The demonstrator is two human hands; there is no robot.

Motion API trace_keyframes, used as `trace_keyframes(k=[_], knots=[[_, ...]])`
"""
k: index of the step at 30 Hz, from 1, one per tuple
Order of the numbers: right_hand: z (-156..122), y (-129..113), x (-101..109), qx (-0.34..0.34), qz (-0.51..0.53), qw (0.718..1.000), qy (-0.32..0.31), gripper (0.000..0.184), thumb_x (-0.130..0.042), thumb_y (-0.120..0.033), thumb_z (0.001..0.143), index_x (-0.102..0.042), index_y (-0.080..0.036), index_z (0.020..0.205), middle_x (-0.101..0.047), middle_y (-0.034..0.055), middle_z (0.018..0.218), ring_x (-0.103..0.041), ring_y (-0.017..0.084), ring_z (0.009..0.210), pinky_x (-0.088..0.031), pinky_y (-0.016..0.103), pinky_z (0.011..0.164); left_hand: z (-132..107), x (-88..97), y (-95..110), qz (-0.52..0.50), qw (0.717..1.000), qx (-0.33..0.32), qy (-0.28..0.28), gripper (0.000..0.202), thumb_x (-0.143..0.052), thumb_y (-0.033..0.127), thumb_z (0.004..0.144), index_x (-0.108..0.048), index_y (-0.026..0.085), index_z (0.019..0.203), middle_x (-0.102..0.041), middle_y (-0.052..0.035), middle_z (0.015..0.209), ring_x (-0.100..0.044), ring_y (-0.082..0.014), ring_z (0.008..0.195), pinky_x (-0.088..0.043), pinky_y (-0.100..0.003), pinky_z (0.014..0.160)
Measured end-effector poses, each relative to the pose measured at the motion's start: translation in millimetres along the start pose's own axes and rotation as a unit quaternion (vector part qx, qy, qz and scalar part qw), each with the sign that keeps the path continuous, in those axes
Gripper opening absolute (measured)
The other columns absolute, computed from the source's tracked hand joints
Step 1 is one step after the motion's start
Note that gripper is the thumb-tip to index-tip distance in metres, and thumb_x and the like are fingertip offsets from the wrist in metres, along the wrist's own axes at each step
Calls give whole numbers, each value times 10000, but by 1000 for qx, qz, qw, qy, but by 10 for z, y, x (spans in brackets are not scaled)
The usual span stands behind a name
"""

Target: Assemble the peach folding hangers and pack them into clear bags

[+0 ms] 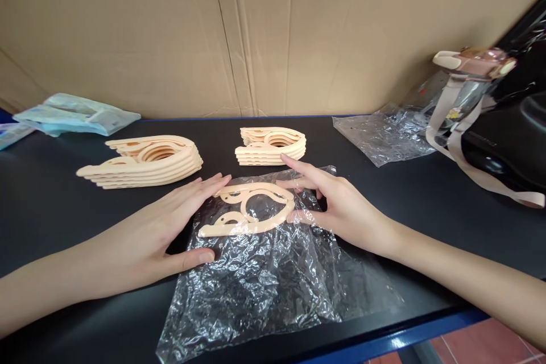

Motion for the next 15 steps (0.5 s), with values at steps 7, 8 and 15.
trace_keyframes(k=[7,8,15], knots=[[27,-28,-12,24,2,1000,-15,797,-657,-333,920,-186,-397,1560,-651,-7,1339,-548,248,1307,-450,486,1068,7,-11,-11,9,1000,-8,1,805,-452,612,961,-92,240,1577,-248,-92,1632,-251,-303,1488,-347,-499,1177],[31,-27,-17,30,2,999,-13,802,-658,-330,919,-185,-384,1563,-654,1,1336,-541,245,1317,-416,499,1104,12,-13,-10,7,1000,-10,1,804,-456,613,960,-102,238,1576,-247,-95,1633,-241,-303,1492,-340,-506,1179],[32,-32,-58,45,-32,998,22,774,-621,-377,941,-169,-353,1569,-680,23,1296,-646,228,1148,-511,435,979,33,11,36,-9,1000,3,12,755,-473,607,958,-188,261,1565,-274,-78,1627,-264,-294,1488,-309,-498,1196]])
Point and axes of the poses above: each hand's wrist, its own z-axis towards the middle knuckle, its own x-axis out of the back of the hand, y = z × x, the point moved 5 cm from there along z, towards the middle knuckle
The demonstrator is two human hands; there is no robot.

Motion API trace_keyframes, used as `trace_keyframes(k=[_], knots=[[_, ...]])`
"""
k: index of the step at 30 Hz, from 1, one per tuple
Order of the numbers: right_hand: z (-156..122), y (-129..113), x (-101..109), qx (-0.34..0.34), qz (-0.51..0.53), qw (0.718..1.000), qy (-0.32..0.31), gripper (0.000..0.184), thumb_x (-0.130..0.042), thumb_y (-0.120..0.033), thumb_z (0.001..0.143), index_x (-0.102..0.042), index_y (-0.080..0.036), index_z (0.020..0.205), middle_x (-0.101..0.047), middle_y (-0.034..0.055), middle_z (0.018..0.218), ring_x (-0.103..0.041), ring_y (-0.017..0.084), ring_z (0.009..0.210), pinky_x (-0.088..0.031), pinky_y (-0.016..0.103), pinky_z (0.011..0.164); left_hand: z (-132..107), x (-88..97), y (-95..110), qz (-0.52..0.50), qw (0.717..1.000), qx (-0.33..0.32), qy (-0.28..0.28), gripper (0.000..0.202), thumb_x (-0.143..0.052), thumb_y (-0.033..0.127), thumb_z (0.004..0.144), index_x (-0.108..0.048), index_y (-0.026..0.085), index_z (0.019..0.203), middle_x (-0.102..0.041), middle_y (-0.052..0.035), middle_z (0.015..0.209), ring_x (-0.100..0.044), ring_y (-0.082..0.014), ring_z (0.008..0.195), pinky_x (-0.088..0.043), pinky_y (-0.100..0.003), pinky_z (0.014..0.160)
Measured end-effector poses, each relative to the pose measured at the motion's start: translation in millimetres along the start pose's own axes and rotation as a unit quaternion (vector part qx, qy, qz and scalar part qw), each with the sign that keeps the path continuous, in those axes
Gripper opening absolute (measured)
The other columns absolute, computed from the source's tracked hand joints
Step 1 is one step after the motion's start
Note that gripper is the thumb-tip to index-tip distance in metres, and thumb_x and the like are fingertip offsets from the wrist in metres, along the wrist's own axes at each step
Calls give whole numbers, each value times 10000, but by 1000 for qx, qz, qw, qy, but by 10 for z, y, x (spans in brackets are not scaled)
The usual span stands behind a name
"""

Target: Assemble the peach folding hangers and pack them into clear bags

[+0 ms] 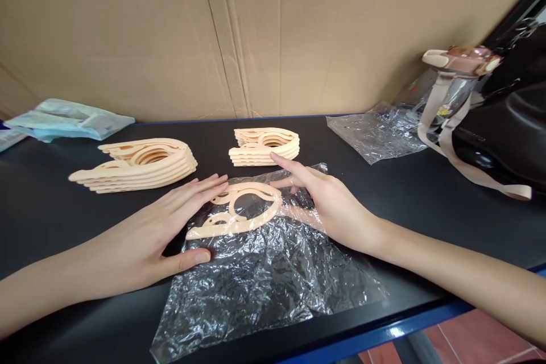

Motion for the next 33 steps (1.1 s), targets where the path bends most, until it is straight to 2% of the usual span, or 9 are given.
trace_keyframes(k=[5,9,12,16,22,24,27,30,33], knots=[[-11,-44,65,7,-47,999,16,687,-625,-361,931,-300,-277,1531,-734,19,1172,-674,194,919,-538,343,814,-18,-5,34,11,1000,6,-6,749,-420,616,976,-143,259,1573,-235,-72,1641,-228,-269,1503,-274,-483,1212],[-45,-6,280,12,-103,994,39,285,-568,-323,965,-669,-235,1216,-750,15,920,-655,161,765,-503,297,692,-24,-1,0,11,1000,9,-8,770,-432,615,972,-130,250,1578,-234,-71,1640,-219,-273,1504,-270,-488,1214],[-79,31,397,53,-153,987,27,277,-500,-326,998,-750,-240,1082,-719,32,838,-643,174,770,-483,299,643,-20,-14,-27,24,999,-5,-35,840,-472,615,954,-63,245,1587,-183,-75,1649,-201,-297,1504,-296,-514,1197],[-95,89,441,47,-189,981,-3,305,-487,-318,999,-707,-238,1193,-728,38,910,-650,182,788,-500,337,699,-12,-8,-45,43,998,-5,-52,872,-463,645,941,-38,246,1590,-138,-73,1653,-182,-318,1504,-335,-548,1167],[-21,106,633,6,-187,978,92,329,-499,-321,971,-654,-209,1238,-683,19,816,-584,153,639,-477,307,584,-15,0,-27,48,997,-8,-61,901,-441,639,951,26,205,1588,-131,-98,1644,-207,-334,1489,-343,-539,1165],[82,118,687,12,-179,978,106,353,-525,-344,958,-631,-173,1248,-690,52,915,-616,176,747,-515,326,656,-24,-2,-26,56,996,-17,-61,913,-440,627,958,85,212,1579,-108,-101,1645,-200,-336,1488,-344,-531,1165],[327,141,680,44,-191,978,70,505,-591,-469,914,-580,-140,1297,-674,117,1144,-638,249,971,-530,425,858,-35,-8,-34,67,995,-23,-65,916,-434,623,963,120,220,1571,-81,-106,1645,-182,-340,1488,-347,-528,1163],[604,167,597,78,-186,979,11,697,-600,-612,863,-519,-136,1365,-597,168,1337,-590,319,1161,-476,522,992,-32,-5,-37,70,995,-24,-68,918,-426,626,965,134,219,1568,-71,-111,1645,-175,-343,1488,-345,-527,1164],[841,196,494,83,-181,979,-32,856,-632,-656,812,-435,-110,1442,-539,200,1413,-516,352,1278,-407,570,1066,-22,5,-26,70,995,-28,-67,923,-429,622,967,144,215,1565,-81,-115,1643,-185,-344,1485,-334,-527,1171]])
Point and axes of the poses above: each hand's wrist, its own z-axis towards the middle knuckle, its own x-axis out of the back of the hand, y = z × x, the point moved 5 cm from there along z, towards the middle knuckle
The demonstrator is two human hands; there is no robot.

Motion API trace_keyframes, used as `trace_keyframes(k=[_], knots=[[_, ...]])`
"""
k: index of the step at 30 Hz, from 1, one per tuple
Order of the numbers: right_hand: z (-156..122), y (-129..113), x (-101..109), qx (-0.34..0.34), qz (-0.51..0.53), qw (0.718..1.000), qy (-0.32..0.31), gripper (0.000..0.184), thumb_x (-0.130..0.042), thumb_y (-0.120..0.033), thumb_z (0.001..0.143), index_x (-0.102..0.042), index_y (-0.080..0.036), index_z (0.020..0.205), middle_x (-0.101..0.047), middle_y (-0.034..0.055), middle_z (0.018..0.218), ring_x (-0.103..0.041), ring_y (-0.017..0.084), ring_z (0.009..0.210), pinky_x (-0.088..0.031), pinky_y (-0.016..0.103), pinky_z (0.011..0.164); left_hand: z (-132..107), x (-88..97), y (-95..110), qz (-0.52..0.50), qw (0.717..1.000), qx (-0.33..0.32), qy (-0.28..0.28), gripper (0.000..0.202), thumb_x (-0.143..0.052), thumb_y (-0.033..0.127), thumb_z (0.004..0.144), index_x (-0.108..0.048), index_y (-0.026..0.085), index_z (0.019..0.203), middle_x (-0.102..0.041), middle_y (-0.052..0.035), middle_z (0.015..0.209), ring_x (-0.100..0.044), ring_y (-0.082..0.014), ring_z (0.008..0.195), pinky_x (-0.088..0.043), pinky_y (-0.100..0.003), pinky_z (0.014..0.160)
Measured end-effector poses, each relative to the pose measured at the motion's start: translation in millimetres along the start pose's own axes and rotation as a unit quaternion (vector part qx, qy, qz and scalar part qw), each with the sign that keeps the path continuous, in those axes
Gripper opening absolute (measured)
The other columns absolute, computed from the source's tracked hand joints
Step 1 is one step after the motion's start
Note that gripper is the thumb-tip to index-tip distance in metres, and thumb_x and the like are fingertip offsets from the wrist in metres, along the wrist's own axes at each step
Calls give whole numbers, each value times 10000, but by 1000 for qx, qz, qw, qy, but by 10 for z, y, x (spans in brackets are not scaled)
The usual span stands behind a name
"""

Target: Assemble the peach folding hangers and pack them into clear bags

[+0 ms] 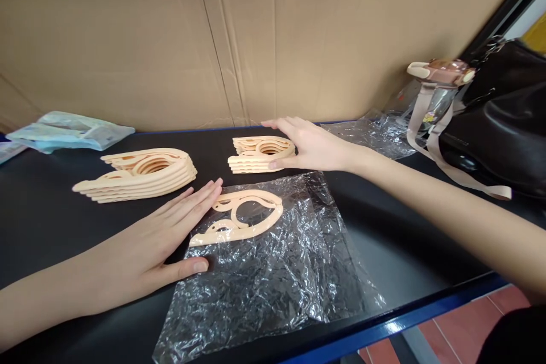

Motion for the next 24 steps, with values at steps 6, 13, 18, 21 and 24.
trace_keyframes(k=[6,13,18,21,24], knots=[[252,30,-150,-9,20,999,-35,1004,-661,-688,762,-324,-123,1520,-554,205,1381,-519,361,1252,-392,572,1055,-9,-9,-5,-8,1000,-11,27,921,-450,612,966,136,232,1567,-108,-96,1640,-212,-331,1481,-324,-511,1181],[332,1,-203,16,36,999,-12,938,-691,-575,767,-331,-123,1507,-642,149,1169,-592,329,1069,-428,545,988,-26,-46,-24,-22,999,-15,45,907,-448,622,963,108,248,1574,-114,-78,1643,-199,-319,1485,-310,-499,1192],[231,-30,-56,5,62,998,13,962,-717,-529,749,-305,-122,1516,-627,148,1165,-613,319,1054,-466,510,974,-16,-38,-16,-19,999,-6,33,909,-437,627,965,130,254,1570,-119,-85,1643,-197,-320,1484,-319,-519,1182],[23,-80,100,5,13,1000,27,954,-709,-552,757,-298,-164,1525,-621,137,1189,-609,332,1076,-471,527,974,-15,-26,-8,-23,999,-5,41,903,-437,633,960,107,256,1574,-123,-83,1645,-195,-327,1485,-323,-528,1178],[-291,-149,266,-5,-61,997,37,913,-688,-560,783,-294,-220,1533,-619,116,1207,-597,350,1103,-456,560,997,-13,-21,-4,-24,999,1,25,905,-437,634,959,90,236,1577,-134,-101,1640,-201,-335,1482,-322,-535,1176]])
Point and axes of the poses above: each hand's wrist, its own z-axis towards the middle knuckle, its own x-axis out of the back of the hand, y = z × x, the point moved 5 cm from there along z, towards the middle knuckle
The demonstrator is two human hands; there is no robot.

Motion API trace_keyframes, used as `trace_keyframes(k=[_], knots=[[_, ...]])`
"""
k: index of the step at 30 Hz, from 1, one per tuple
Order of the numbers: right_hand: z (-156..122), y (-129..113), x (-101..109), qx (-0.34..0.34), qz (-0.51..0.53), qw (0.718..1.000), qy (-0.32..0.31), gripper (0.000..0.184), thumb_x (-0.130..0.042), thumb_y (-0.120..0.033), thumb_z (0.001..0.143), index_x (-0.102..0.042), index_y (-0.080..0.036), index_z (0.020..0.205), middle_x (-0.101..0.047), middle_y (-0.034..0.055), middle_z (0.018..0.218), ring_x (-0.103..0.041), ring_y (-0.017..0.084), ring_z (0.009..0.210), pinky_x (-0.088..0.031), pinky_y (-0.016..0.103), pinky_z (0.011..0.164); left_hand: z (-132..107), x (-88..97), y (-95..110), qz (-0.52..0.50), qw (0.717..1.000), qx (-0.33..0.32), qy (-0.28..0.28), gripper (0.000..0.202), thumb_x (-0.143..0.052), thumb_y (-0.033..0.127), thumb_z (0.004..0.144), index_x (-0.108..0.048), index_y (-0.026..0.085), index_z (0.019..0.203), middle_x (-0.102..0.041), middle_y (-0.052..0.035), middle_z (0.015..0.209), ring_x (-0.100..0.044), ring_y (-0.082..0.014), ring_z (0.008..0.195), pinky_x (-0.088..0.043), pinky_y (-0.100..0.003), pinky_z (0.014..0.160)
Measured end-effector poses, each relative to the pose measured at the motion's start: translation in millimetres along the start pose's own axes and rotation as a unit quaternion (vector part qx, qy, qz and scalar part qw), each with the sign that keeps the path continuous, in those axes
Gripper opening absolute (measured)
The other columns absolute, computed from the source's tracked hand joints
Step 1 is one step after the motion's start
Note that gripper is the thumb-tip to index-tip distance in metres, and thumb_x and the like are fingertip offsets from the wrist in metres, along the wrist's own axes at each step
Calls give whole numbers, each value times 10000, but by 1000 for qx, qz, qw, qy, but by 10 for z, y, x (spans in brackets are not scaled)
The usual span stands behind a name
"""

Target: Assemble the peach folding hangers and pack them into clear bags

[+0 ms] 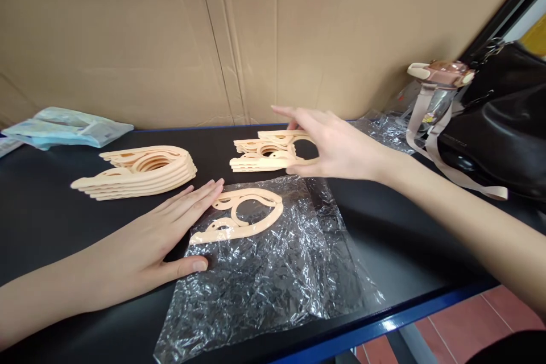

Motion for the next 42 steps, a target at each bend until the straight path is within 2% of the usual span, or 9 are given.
trace_keyframes(k=[6,9,12,17,20,26,30,35,42], knots=[[-704,-110,336,-31,-105,994,-2,782,-595,-484,882,-236,-309,1554,-631,114,1229,-633,349,1051,-526,538,888,9,4,-19,-3,1000,6,-4,931,-461,645,940,75,232,1581,-151,-106,1636,-225,-341,1480,-325,-535,1177],[-984,-174,367,-31,-116,993,-16,772,-589,-513,864,-262,-345,1543,-671,113,1163,-658,373,979,-542,565,805,11,-2,-25,-6,1000,9,3,937,-474,652,929,43,229,1586,-166,-100,1635,-250,-348,1475,-340,-534,1171],[-1150,-261,281,-40,-92,994,-41,805,-639,-497,822,-291,-369,1536,-676,101,1175,-643,399,1027,-547,573,797,6,-13,-23,0,1000,10,1,928,-467,651,933,21,210,1589,-171,-105,1635,-258,-351,1473,-352,-538,1163],[-1152,-487,85,-29,-35,996,-75,798,-683,-427,829,-310,-353,1530,-674,87,1187,-640,366,1061,-570,506,794,-5,-29,-31,5,1000,4,6,934,-472,645,935,57,234,1585,-151,-88,1642,-233,-354,1479,-346,-545,1166],[-1078,-587,-6,-13,-18,996,-90,814,-674,-416,843,-262,-338,1541,-667,93,1214,-639,355,1094,-578,503,827,-4,-35,-39,8,1000,7,1,924,-457,639,946,79,238,1582,-148,-91,1643,-215,-350,1484,-333,-551,1171],[-1000,-612,-140,-16,57,993,-103,945,-707,-486,722,-176,-515,1504,-662,32,1260,-616,422,1150,-578,614,881,-12,-51,-42,-16,1000,2,10,917,-465,634,945,88,269,1579,-132,-69,1650,-178,-333,1496,-278,-526,1203],[-1078,-525,-116,-46,58,991,-114,971,-745,-497,681,-200,-522,1484,-615,34,1344,-563,441,1234,-575,632,912,-6,-40,-36,-28,1000,7,8,894,-464,632,949,68,288,1581,-128,-66,1652,-181,-328,1499,-264,-531,1206],[-1245,-356,19,-95,25,992,-85,908,-740,-542,655,-313,-500,1455,-642,51,1300,-606,461,1167,-608,632,837,25,8,0,-31,1000,2,1,795,-492,623,942,-98,356,1579,-121,-34,1657,-195,-347,1495,-286,-555,1189],[-1263,-400,-1,-94,6,992,-85,702,-707,-509,788,-414,-446,1423,-643,44,1311,-589,359,1241,-599,547,919,28,24,10,-24,1000,1,6,776,-491,624,942,-138,350,1576,-143,-38,1655,-217,-350,1490,-305,-569,1175]])
Point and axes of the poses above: each hand's wrist, its own z-axis towards the middle knuckle, its own x-axis out of the back of the hand, y = z × x, the point moved 5 cm from there along z, towards the middle knuckle
